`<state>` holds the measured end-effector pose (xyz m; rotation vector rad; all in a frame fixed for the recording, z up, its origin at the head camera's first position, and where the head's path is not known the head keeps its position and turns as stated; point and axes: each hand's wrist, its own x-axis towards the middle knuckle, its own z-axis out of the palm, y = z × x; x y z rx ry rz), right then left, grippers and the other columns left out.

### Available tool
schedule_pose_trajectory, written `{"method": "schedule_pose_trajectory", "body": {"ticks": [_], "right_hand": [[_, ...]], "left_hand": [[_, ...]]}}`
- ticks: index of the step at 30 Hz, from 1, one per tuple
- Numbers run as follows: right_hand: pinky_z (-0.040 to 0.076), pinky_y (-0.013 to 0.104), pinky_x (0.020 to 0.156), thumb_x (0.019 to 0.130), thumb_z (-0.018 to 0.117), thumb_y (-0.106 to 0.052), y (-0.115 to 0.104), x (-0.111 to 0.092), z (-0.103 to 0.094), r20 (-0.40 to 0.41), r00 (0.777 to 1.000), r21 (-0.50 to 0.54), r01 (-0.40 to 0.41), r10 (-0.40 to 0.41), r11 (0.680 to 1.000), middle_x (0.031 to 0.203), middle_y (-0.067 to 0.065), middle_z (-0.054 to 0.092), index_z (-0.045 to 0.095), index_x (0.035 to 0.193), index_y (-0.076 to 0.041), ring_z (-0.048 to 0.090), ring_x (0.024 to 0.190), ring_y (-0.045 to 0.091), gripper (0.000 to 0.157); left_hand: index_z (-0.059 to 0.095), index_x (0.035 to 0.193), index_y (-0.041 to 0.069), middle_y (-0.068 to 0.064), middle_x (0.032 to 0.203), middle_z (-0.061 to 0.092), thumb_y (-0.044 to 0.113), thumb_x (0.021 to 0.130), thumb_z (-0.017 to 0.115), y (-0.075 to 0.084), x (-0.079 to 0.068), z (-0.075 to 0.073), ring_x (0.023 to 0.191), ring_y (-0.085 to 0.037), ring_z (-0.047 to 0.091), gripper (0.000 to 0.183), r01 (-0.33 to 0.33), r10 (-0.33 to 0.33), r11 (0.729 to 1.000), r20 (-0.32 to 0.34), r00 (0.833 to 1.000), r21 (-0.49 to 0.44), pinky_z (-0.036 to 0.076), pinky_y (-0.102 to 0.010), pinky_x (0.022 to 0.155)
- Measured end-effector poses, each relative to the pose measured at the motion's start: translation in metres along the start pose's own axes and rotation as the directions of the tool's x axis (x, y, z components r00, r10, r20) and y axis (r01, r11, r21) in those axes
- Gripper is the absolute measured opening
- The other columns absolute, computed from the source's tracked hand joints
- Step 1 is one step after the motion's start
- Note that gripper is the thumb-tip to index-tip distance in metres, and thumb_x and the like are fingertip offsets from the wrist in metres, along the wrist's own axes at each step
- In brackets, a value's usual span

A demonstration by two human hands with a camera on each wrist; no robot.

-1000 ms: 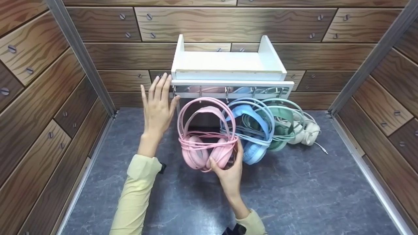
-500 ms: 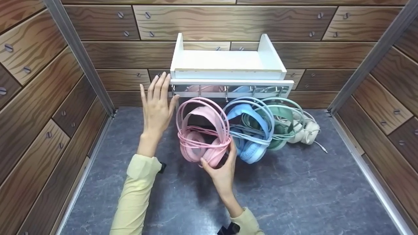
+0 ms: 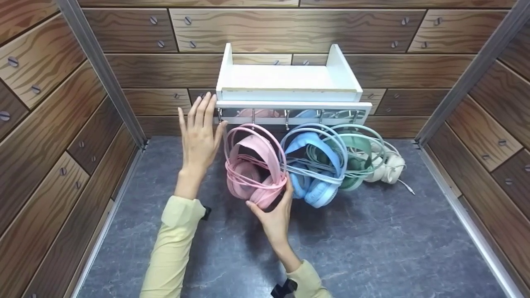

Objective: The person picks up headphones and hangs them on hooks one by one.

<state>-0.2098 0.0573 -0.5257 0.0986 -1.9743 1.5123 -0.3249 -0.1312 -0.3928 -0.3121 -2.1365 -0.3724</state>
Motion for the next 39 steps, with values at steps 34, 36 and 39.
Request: {"method": "schedule_pose_trajectory", "body": {"ticks": [34,36,39], "right_hand": [[0.046,0.035,0.094,0.076,0.073,-0.008,-0.018,0.004,-0.027,0.015,0.995,0.060,0.098,-0.099,0.993,0.135,0.009,0.042,0.038,0.138,-0.005,0.043,0.121,0.025,0.072],[0.048,0.036,0.092,0.077,0.070,0.000,-0.028,0.006,-0.035,-0.022,0.991,0.105,0.135,-0.134,0.985,0.130,0.015,0.045,0.045,0.131,0.001,0.046,0.117,0.028,0.059],[0.051,0.034,0.085,0.078,0.067,0.005,-0.035,0.010,-0.045,-0.059,0.980,0.129,0.198,-0.191,0.972,0.117,0.017,0.052,0.056,0.117,0.005,0.052,0.107,0.028,0.041]], "left_hand": [[0.034,0.143,0.018,0.004,0.148,0.032,0.044,0.091,0.047,0.001,0.001,-0.001,0.137,-0.017,0.025,0.060,0.001,-0.001,1.000,-0.005,1.000,-0.021,-0.003,-0.051,0.113],[0.033,0.143,0.018,0.004,0.148,0.031,0.044,0.091,0.047,0.002,0.001,-0.001,0.137,-0.017,0.024,0.060,0.000,-0.001,1.000,-0.004,1.000,-0.020,-0.003,-0.050,0.113],[0.032,0.143,0.019,0.004,0.148,0.030,0.044,0.091,0.048,0.001,0.001,-0.002,0.137,-0.017,0.024,0.061,0.002,-0.002,1.000,-0.007,1.000,-0.021,-0.003,-0.051,0.113]]}}
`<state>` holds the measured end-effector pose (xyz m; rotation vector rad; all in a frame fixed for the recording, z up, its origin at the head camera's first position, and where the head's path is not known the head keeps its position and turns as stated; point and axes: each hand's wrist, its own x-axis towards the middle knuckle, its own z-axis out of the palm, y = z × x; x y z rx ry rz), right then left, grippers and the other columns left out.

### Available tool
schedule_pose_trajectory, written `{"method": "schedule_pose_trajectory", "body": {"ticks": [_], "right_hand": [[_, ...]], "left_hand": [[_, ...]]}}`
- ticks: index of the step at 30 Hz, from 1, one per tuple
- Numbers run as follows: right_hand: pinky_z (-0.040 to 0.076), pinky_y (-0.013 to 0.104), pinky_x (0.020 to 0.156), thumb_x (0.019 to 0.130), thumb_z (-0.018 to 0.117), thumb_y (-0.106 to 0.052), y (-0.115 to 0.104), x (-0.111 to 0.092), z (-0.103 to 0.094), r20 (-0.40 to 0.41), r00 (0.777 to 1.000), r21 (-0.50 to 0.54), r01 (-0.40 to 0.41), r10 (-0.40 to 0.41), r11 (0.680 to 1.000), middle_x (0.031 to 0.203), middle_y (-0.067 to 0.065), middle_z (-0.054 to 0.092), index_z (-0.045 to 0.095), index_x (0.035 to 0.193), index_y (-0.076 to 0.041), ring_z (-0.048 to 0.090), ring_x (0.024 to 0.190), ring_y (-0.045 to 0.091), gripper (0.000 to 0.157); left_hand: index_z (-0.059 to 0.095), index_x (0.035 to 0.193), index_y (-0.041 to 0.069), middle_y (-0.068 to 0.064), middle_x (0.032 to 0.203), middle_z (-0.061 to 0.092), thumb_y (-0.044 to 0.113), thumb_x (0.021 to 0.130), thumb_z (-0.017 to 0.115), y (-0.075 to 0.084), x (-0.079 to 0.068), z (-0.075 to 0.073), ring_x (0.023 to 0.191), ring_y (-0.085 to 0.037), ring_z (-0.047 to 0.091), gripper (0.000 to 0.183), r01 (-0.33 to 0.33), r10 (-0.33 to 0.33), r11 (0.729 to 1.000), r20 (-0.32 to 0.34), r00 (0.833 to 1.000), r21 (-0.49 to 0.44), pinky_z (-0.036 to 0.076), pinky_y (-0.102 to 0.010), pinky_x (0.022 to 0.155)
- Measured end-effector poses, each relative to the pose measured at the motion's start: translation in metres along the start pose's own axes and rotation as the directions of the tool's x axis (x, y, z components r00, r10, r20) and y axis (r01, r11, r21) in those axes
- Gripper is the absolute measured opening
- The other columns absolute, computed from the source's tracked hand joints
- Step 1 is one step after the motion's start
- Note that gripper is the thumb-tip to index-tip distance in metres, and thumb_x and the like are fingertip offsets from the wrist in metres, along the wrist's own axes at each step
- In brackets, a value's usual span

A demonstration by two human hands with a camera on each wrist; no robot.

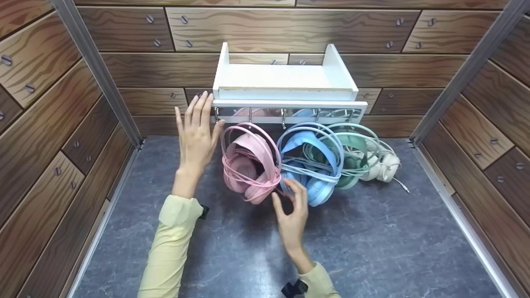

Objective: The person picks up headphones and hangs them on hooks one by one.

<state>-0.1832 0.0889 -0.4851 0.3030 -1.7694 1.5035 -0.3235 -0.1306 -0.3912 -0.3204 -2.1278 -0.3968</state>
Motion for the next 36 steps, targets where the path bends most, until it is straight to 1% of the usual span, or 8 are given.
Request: {"method": "schedule_pose_trajectory", "body": {"ticks": [3,5,10,17,23,29,33,36], "right_hand": [[0.054,0.033,0.077,0.079,0.066,0.006,-0.001,0.005,-0.009,0.000,0.998,-0.004,0.059,-0.059,0.998,0.105,0.014,0.059,0.062,0.105,0.003,0.057,0.096,0.025,0.027],[0.054,0.031,0.073,0.079,0.065,0.007,-0.002,0.008,-0.016,0.008,0.995,-0.025,0.099,-0.098,0.995,0.097,0.012,0.062,0.064,0.100,0.002,0.059,0.090,0.022,0.022],[0.052,0.021,0.067,0.076,0.065,0.012,-0.001,0.013,-0.034,0.016,0.983,-0.071,0.185,-0.185,0.980,0.087,0.009,0.065,0.067,0.093,0.001,0.061,0.080,0.015,0.020],[0.052,0.022,0.065,0.076,0.064,0.013,-0.001,0.025,-0.057,-0.034,0.967,-0.086,0.247,-0.251,0.965,0.082,0.013,0.066,0.067,0.090,0.005,0.061,0.077,0.016,0.017],[0.051,0.019,0.067,0.078,0.062,0.012,0.001,0.038,-0.081,-0.114,0.959,-0.141,0.244,-0.261,0.959,0.079,0.015,0.065,0.066,0.089,0.007,0.061,0.074,0.015,0.013],[0.052,0.018,0.064,0.079,0.061,0.011,0.008,0.054,-0.107,-0.217,0.950,-0.143,0.199,-0.227,0.969,0.078,0.022,0.064,0.065,0.091,0.010,0.062,0.070,0.015,0.012],[0.052,0.018,0.064,0.081,0.062,0.007,0.025,0.063,-0.129,-0.286,0.938,-0.186,0.146,-0.196,0.972,0.079,0.021,0.065,0.066,0.091,0.009,0.062,0.068,0.016,0.011],[0.052,0.017,0.063,0.082,0.063,0.003,0.048,0.068,-0.147,-0.329,0.926,-0.239,0.106,-0.183,0.965,0.081,0.018,0.066,0.067,0.093,0.005,0.062,0.068,0.015,0.012]], "left_hand": [[0.031,0.144,0.019,0.005,0.149,0.029,0.043,0.090,0.050,-0.001,0.000,0.000,0.137,-0.018,0.024,0.062,0.002,-0.002,1.000,-0.001,1.000,0.004,-0.004,-0.051,0.113],[0.031,0.144,0.020,0.005,0.149,0.029,0.043,0.090,0.051,-0.001,0.000,0.000,0.137,-0.019,0.024,0.062,0.005,-0.005,1.000,-0.002,1.000,-0.005,-0.004,-0.050,0.113],[0.030,0.144,0.021,0.005,0.149,0.029,0.044,0.091,0.049,-0.001,-0.001,-0.001,0.136,-0.020,0.025,0.061,0.009,-0.009,1.000,0.001,1.000,-0.013,-0.003,-0.050,0.113],[0.031,0.144,0.020,0.004,0.148,0.031,0.044,0.091,0.048,-0.002,-0.001,-0.001,0.136,-0.018,0.025,0.060,0.010,-0.010,1.000,-0.003,1.000,-0.002,-0.003,-0.050,0.113],[0.031,0.144,0.020,0.005,0.148,0.030,0.045,0.091,0.047,-0.001,-0.001,-0.001,0.137,-0.018,0.025,0.060,0.009,-0.009,1.000,-0.002,1.000,-0.003,-0.003,-0.050,0.113],[0.030,0.144,0.021,0.005,0.149,0.030,0.045,0.091,0.047,0.000,0.000,-0.001,0.136,-0.020,0.027,0.060,0.005,-0.005,1.000,-0.002,1.000,-0.004,-0.002,-0.051,0.113],[0.031,0.144,0.021,0.005,0.148,0.030,0.044,0.092,0.047,0.000,0.000,0.000,0.136,-0.019,0.027,0.060,0.004,-0.004,1.000,-0.001,1.000,0.002,-0.003,-0.051,0.113],[0.031,0.144,0.020,0.005,0.148,0.030,0.044,0.092,0.047,0.000,0.000,0.000,0.136,-0.019,0.027,0.060,0.002,-0.002,1.000,0.000,1.000,0.005,-0.003,-0.051,0.113]]}}
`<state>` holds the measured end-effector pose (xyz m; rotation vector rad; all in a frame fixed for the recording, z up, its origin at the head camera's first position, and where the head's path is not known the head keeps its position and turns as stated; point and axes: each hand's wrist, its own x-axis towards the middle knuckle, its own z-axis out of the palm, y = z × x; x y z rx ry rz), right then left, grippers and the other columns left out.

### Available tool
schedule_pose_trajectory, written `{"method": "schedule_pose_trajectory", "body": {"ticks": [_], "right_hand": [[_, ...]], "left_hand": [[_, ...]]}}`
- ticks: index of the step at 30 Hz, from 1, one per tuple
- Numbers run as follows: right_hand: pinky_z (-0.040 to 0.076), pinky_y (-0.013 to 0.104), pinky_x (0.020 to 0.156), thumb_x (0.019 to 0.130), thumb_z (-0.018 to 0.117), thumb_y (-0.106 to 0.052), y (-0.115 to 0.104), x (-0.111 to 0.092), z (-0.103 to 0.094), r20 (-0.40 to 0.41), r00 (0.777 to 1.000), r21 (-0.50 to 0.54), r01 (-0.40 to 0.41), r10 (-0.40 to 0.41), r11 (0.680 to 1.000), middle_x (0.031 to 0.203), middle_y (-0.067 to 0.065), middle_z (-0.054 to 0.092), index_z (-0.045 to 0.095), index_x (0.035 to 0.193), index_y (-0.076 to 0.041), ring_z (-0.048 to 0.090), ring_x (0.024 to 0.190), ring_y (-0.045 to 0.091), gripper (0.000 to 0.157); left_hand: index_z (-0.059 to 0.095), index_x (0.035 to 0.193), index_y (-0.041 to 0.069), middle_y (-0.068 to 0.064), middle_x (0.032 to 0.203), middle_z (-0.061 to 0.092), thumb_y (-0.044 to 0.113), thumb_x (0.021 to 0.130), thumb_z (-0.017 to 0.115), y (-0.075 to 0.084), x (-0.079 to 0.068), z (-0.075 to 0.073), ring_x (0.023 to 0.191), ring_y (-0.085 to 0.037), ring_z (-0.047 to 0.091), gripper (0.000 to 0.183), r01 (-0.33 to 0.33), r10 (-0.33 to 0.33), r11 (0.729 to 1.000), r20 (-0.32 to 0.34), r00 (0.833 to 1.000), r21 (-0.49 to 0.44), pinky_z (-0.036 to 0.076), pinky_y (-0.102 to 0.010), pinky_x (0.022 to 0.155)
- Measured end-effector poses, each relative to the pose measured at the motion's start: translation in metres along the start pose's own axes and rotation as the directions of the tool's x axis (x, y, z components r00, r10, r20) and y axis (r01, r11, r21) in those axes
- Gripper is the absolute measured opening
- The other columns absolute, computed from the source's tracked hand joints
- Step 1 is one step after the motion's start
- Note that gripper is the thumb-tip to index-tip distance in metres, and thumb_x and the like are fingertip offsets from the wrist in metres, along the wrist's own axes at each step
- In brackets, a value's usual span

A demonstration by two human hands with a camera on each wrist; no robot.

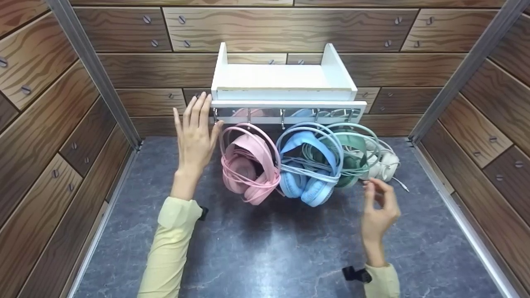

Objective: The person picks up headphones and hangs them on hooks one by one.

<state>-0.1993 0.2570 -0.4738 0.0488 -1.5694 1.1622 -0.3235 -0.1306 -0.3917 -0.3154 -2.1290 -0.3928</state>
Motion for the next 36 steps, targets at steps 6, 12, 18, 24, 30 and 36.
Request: {"method": "schedule_pose_trajectory", "body": {"ticks": [6,12,18,24,30,36], "right_hand": [[0.049,0.011,0.064,0.085,0.065,-0.012,0.053,0.013,-0.017,-0.013,1.000,-0.183,-0.021,0.019,0.983,0.088,0.003,0.067,0.070,0.097,-0.010,0.061,0.076,0.006,0.014],[0.044,0.009,0.061,0.087,0.062,-0.024,0.092,0.027,-0.020,0.051,0.991,-0.355,-0.097,0.123,0.930,0.096,-0.005,0.064,0.066,0.106,-0.017,0.058,0.080,0.002,0.021],[0.039,0.011,0.063,0.087,0.060,-0.031,0.128,0.039,-0.018,0.058,0.979,-0.468,-0.148,0.197,0.871,0.101,0.002,0.061,0.063,0.109,-0.013,0.060,0.083,0.016,0.028],[0.041,0.032,0.075,0.086,0.063,-0.027,0.156,0.047,-0.019,0.015,0.961,-0.546,-0.224,0.277,0.807,0.103,0.008,0.059,0.060,0.110,-0.011,0.056,0.087,0.021,0.029],[0.039,0.045,0.088,0.088,0.059,-0.033,0.178,0.054,-0.021,0.066,0.875,-0.626,-0.338,0.480,0.703,0.118,0.014,0.052,0.048,0.127,-0.009,0.052,0.105,0.031,0.047],[0.033,0.053,0.098,0.090,0.050,-0.042,0.196,0.064,-0.022,0.150,0.747,-0.702,-0.381,0.647,0.602,0.134,0.022,0.040,0.029,0.141,-0.006,0.041,0.119,0.041,0.066]], "left_hand": [[0.031,0.144,0.020,0.005,0.148,0.030,0.044,0.092,0.047,0.000,0.000,0.000,0.137,-0.017,0.025,0.060,-0.003,0.003,1.000,0.001,1.000,0.006,-0.001,-0.052,0.113],[0.032,0.144,0.020,0.005,0.148,0.031,0.044,0.092,0.046,-0.001,0.000,0.000,0.137,-0.015,0.023,0.059,-0.001,0.001,1.000,-0.003,1.000,0.000,-0.002,-0.051,0.113],[0.035,0.142,0.017,0.004,0.148,0.031,0.046,0.092,0.045,-0.001,0.000,0.001,0.137,-0.016,0.024,0.059,-0.003,0.003,1.000,-0.007,1.000,-0.006,-0.003,-0.051,0.113],[0.033,0.143,0.018,0.005,0.148,0.031,0.046,0.092,0.045,0.000,0.001,0.000,0.138,-0.015,0.022,0.059,-0.005,0.005,1.000,0.004,1.000,-0.009,-0.002,-0.052,0.113],[0.034,0.143,0.018,0.005,0.148,0.031,0.043,0.091,0.049,0.000,0.000,0.000,0.137,-0.017,0.024,0.059,-0.006,0.006,1.000,0.002,1.000,-0.006,-0.003,-0.051,0.113],[0.032,0.144,0.020,0.005,0.149,0.030,0.043,0.091,0.049,-0.001,0.000,0.001,0.137,-0.017,0.024,0.060,-0.008,0.008,1.000,-0.005,1.000,-0.007,-0.003,-0.050,0.113]]}}
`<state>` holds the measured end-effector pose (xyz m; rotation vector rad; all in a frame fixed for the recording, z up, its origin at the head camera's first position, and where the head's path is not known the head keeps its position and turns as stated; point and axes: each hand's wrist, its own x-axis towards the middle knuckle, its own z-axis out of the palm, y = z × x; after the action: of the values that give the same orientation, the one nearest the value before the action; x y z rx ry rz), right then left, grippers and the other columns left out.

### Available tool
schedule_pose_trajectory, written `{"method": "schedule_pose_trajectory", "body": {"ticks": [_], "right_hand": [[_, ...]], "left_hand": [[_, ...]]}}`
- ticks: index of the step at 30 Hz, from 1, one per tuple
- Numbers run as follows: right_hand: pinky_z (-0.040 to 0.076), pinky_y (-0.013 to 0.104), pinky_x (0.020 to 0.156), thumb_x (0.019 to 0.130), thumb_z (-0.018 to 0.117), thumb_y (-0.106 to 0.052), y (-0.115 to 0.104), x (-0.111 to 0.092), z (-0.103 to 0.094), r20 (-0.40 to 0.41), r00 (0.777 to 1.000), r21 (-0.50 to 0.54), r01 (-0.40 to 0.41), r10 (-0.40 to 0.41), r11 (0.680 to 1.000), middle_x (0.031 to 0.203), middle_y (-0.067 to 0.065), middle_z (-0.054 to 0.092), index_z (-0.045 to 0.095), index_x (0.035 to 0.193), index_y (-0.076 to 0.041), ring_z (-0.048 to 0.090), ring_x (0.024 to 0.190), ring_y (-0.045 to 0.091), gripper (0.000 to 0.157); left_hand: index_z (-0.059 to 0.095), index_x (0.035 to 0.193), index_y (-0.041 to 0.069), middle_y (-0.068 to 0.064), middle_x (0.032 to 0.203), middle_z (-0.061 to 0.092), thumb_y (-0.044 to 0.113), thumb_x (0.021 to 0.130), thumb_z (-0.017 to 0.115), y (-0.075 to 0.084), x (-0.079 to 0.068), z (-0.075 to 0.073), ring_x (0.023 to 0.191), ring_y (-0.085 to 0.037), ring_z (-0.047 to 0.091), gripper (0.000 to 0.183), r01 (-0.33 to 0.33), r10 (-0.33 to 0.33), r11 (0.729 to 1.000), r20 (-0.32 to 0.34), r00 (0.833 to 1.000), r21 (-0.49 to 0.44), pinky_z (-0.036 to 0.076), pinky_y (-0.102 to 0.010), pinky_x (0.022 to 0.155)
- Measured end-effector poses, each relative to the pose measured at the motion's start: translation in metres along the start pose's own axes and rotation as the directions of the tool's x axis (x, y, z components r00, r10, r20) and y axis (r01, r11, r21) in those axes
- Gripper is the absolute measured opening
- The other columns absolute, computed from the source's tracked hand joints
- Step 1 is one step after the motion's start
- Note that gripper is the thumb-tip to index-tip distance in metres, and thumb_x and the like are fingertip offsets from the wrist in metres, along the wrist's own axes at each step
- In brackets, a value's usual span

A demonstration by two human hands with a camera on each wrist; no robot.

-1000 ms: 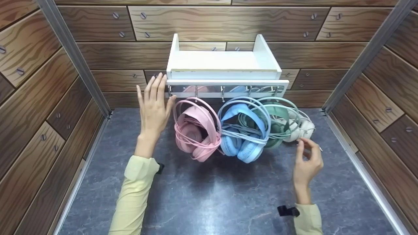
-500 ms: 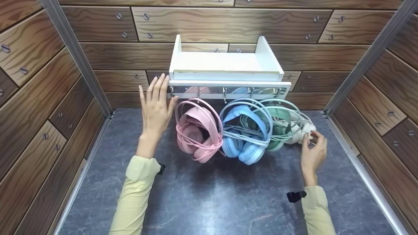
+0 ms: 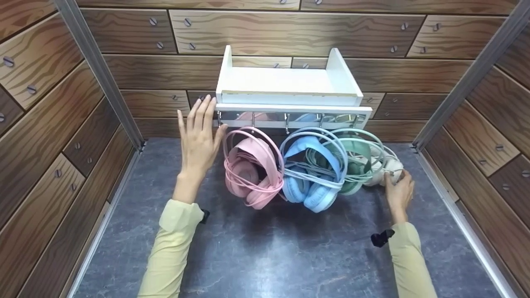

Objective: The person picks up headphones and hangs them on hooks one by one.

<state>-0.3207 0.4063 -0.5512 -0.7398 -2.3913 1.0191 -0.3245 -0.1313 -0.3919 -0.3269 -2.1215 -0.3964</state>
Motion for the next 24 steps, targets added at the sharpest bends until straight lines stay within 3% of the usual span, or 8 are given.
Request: {"method": "schedule_pose_trajectory", "body": {"ticks": [5,9,17,24], "right_hand": [[0.027,0.056,0.103,0.092,0.044,-0.044,0.009,0.010,0.006,0.104,0.994,-0.038,-0.028,0.032,0.999,0.140,0.030,0.030,0.018,0.145,-0.003,0.032,0.126,0.047,0.072],[0.027,0.057,0.103,0.092,0.043,-0.046,0.016,0.014,0.010,0.142,0.989,-0.055,-0.034,0.041,0.998,0.140,0.030,0.030,0.015,0.146,-0.004,0.032,0.126,0.047,0.074],[0.029,0.059,0.099,0.092,0.041,-0.047,0.023,0.018,0.008,0.159,0.986,-0.121,-0.027,0.046,0.992,0.135,0.029,0.040,0.025,0.143,-0.003,0.037,0.121,0.049,0.069],[0.033,0.055,0.096,0.090,0.051,-0.036,0.023,0.020,0.004,0.147,0.989,-0.140,0.014,0.007,0.990,0.124,0.024,0.054,0.039,0.137,-0.002,0.047,0.114,0.044,0.059]], "left_hand": [[0.030,0.144,0.020,0.004,0.149,0.029,0.045,0.091,0.047,0.000,0.000,0.000,0.137,-0.018,0.023,0.061,-0.001,0.001,1.000,0.006,1.000,0.001,-0.002,-0.051,0.113],[0.031,0.144,0.019,0.005,0.149,0.028,0.046,0.092,0.045,-0.001,0.000,0.000,0.137,-0.017,0.023,0.061,-0.001,0.001,1.000,0.010,1.000,0.000,-0.001,-0.052,0.113],[0.030,0.144,0.020,0.005,0.150,0.027,0.048,0.092,0.043,0.000,-0.001,0.002,0.138,-0.016,0.021,0.061,0.002,-0.002,1.000,0.019,1.000,0.006,-0.001,-0.052,0.113],[0.028,0.145,0.021,0.005,0.149,0.028,0.047,0.092,0.045,-0.001,0.000,0.002,0.137,-0.017,0.023,0.061,0.003,-0.003,1.000,0.012,1.000,0.013,-0.003,-0.050,0.114]]}}
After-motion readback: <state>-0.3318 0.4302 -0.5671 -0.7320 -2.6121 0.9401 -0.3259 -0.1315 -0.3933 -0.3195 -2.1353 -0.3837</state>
